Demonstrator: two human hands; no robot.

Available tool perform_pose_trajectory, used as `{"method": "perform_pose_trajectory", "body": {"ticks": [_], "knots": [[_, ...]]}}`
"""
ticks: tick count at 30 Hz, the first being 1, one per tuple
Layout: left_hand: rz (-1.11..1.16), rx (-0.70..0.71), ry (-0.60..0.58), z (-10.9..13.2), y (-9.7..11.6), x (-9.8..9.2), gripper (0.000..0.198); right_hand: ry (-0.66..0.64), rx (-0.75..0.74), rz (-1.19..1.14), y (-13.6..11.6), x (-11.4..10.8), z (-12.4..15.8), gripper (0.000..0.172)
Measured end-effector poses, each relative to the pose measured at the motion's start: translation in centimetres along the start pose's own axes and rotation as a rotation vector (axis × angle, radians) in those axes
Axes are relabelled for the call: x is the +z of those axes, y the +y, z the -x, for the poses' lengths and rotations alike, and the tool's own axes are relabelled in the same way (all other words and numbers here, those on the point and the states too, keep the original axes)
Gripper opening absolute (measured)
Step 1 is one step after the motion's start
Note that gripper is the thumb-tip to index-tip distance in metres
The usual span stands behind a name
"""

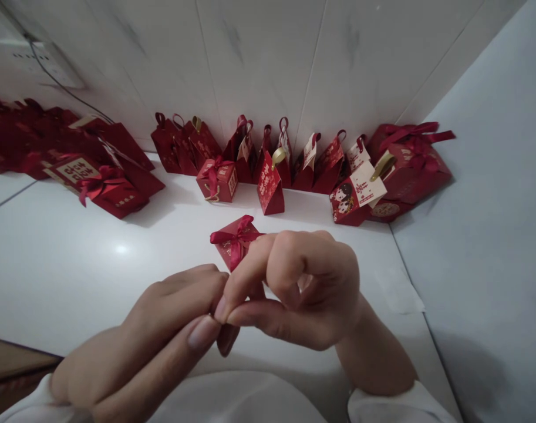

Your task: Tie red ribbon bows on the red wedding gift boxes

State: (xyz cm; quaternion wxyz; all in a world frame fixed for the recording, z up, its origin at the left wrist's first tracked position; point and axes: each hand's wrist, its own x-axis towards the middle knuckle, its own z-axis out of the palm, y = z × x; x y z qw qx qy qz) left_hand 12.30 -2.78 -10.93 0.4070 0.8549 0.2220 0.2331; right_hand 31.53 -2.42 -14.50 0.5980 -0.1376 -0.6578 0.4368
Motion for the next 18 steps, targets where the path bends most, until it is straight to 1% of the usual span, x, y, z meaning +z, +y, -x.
{"method": "perform_pose_trajectory", "body": {"ticks": [6,9,12,18], "knots": [[-0.011,-0.001,0.05,-0.23,0.0,0.0,0.02,0.012,0.014,0.033,-0.04,0.14,0.19,0.031],[-0.01,-0.009,0.04,-0.23,0.0,-0.06,0.021,0.034,0.01,0.042,-0.09,0.25,0.27,0.033],[-0.008,0.014,0.019,-0.25,-0.14,-0.07,0.022,0.036,-0.004,0.096,0.06,0.35,0.24,0.034],[0.041,0.053,0.083,-0.24,-0.37,0.31,0.02,0.047,-0.151,0.151,0.82,0.44,-0.08,0.04]]}}
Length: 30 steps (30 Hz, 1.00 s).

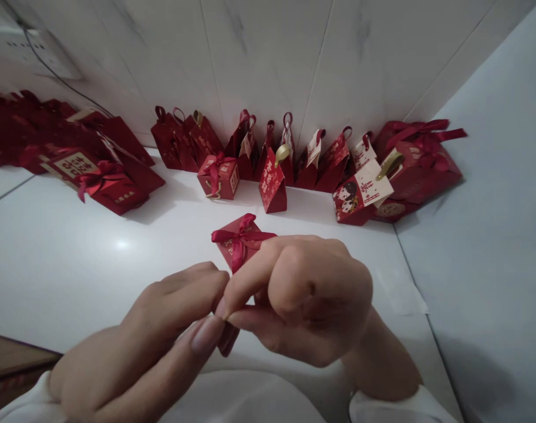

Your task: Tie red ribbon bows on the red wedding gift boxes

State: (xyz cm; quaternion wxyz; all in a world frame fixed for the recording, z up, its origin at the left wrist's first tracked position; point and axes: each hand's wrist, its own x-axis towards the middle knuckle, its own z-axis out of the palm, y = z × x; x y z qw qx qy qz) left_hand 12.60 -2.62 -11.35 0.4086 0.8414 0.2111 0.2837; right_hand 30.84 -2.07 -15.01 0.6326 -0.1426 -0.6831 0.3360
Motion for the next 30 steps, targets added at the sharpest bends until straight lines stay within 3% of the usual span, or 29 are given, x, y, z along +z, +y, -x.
{"method": "perform_pose_trajectory", "body": {"ticks": [15,30], "knots": [[0.073,-0.038,-0.05,0.03,-0.15,-0.14,0.015,-0.036,-0.02,0.106,-0.28,-0.07,-0.15,0.039],[0.134,-0.097,-0.104,0.02,-0.11,-0.2,0.023,-0.027,-0.041,0.148,-0.15,-0.23,-0.19,0.037]]}}
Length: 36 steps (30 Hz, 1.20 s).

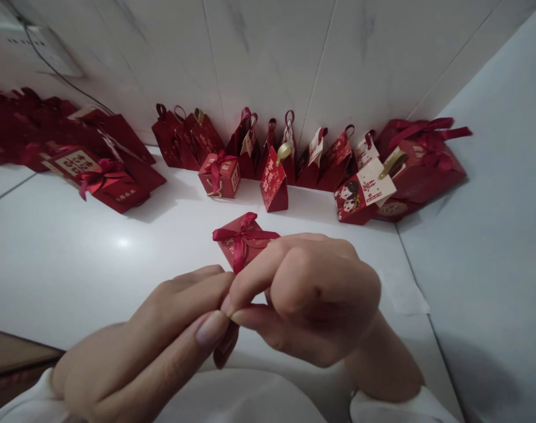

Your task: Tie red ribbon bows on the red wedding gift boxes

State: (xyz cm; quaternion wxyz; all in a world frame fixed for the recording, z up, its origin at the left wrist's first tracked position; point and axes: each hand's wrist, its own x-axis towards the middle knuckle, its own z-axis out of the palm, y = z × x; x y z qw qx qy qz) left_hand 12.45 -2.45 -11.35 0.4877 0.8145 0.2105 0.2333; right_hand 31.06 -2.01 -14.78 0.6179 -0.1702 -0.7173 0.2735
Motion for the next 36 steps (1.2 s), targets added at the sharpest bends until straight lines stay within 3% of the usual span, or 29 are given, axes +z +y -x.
{"method": "perform_pose_trajectory", "body": {"ticks": [6,8,12,15,17,26,36], "knots": [[0.058,-0.038,0.065,0.1,0.2,0.1,0.02,-0.001,-0.014,0.044,-0.3,0.4,0.0,0.034],[0.198,-0.072,0.075,0.1,-0.1,0.2,0.02,0.055,0.025,0.059,-0.6,0.7,0.2,0.031],[0.933,-0.13,-0.115,-0.8,-1.4,0.9,0.022,0.103,0.062,-0.001,-0.6,1.2,0.7,0.024],[1.425,-0.147,-0.096,-1.5,-2.1,1.8,0.024,0.072,0.073,0.011,-0.2,1.1,0.7,0.018],[1.563,-0.175,-0.059,-1.7,-2.3,2.2,0.024,0.058,0.081,0.032,0.0,0.9,0.6,0.018],[1.585,-0.216,-0.042,-1.5,-2.1,2.1,0.022,-0.065,0.059,0.032,0.2,0.2,0.3,0.021],[1.551,-0.187,0.001,-1.6,-1.9,2.3,0.023,0.023,0.176,0.0,-1.0,1.4,0.9,0.018]]}}
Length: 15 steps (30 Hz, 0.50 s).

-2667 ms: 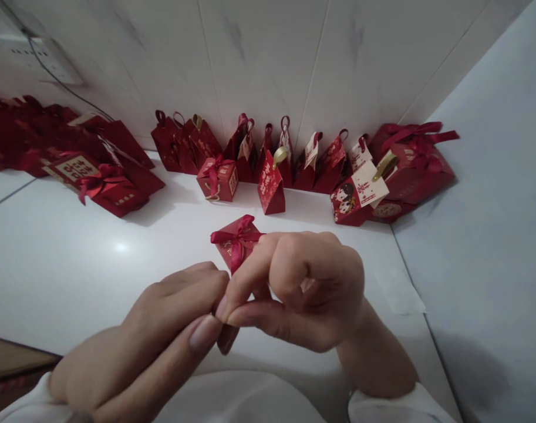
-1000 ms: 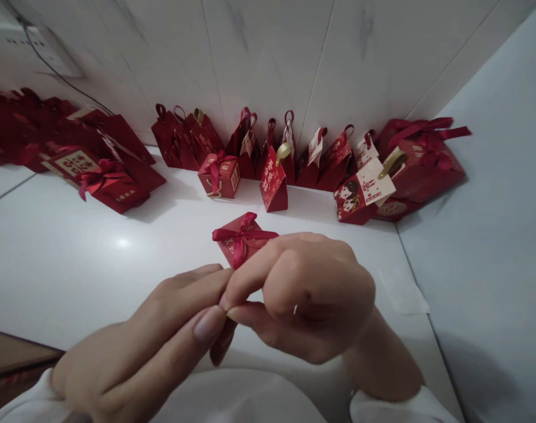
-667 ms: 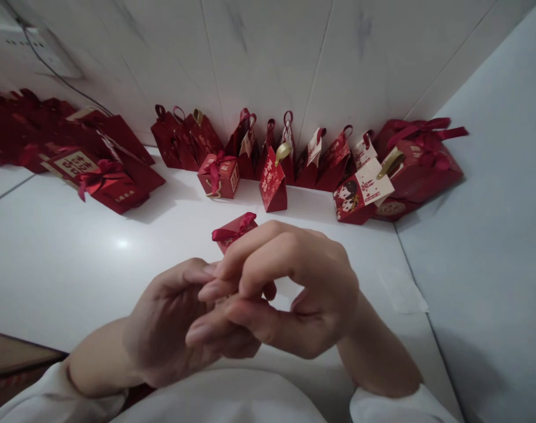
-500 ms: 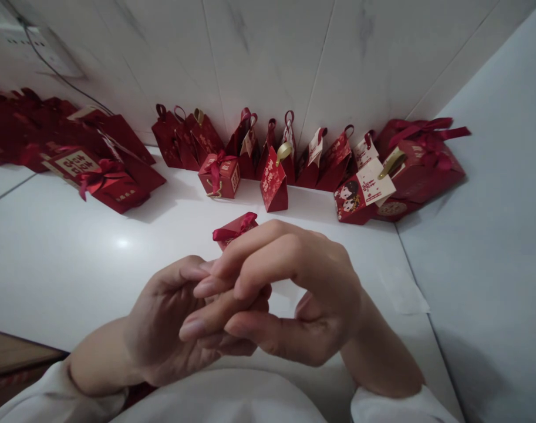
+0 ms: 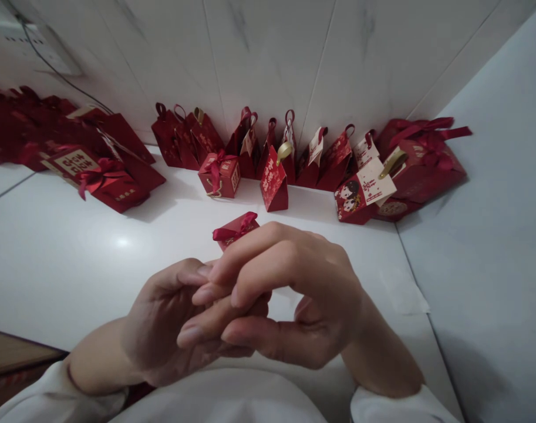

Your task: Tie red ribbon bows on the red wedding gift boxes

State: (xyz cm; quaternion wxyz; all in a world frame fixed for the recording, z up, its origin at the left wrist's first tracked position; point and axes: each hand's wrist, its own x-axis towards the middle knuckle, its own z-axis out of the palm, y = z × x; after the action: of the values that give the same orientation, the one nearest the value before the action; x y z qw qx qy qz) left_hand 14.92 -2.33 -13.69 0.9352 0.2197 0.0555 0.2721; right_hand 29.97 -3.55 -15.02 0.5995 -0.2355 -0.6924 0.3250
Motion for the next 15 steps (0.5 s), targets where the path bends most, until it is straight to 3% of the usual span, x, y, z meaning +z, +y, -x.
{"method": "perform_pose_trajectory", "body": {"ticks": [6,9,12,15], "knots": [[-0.08,0.055,0.02,0.0,-0.1,0.0,0.023,-0.082,-0.144,0.085,0.9,-0.7,-0.6,0.019],[-0.288,0.081,0.113,0.0,0.8,0.2,0.023,-0.085,-0.178,0.24,1.1,-1.7,-0.9,0.022],[-0.792,0.217,0.205,0.0,3.0,-0.5,0.024,-0.097,-0.199,0.441,0.8,-3.0,-1.3,0.026],[-1.618,0.274,0.307,-0.2,5.6,-3.0,0.026,-0.242,-0.179,0.634,0.7,-4.0,-1.7,0.025]]}}
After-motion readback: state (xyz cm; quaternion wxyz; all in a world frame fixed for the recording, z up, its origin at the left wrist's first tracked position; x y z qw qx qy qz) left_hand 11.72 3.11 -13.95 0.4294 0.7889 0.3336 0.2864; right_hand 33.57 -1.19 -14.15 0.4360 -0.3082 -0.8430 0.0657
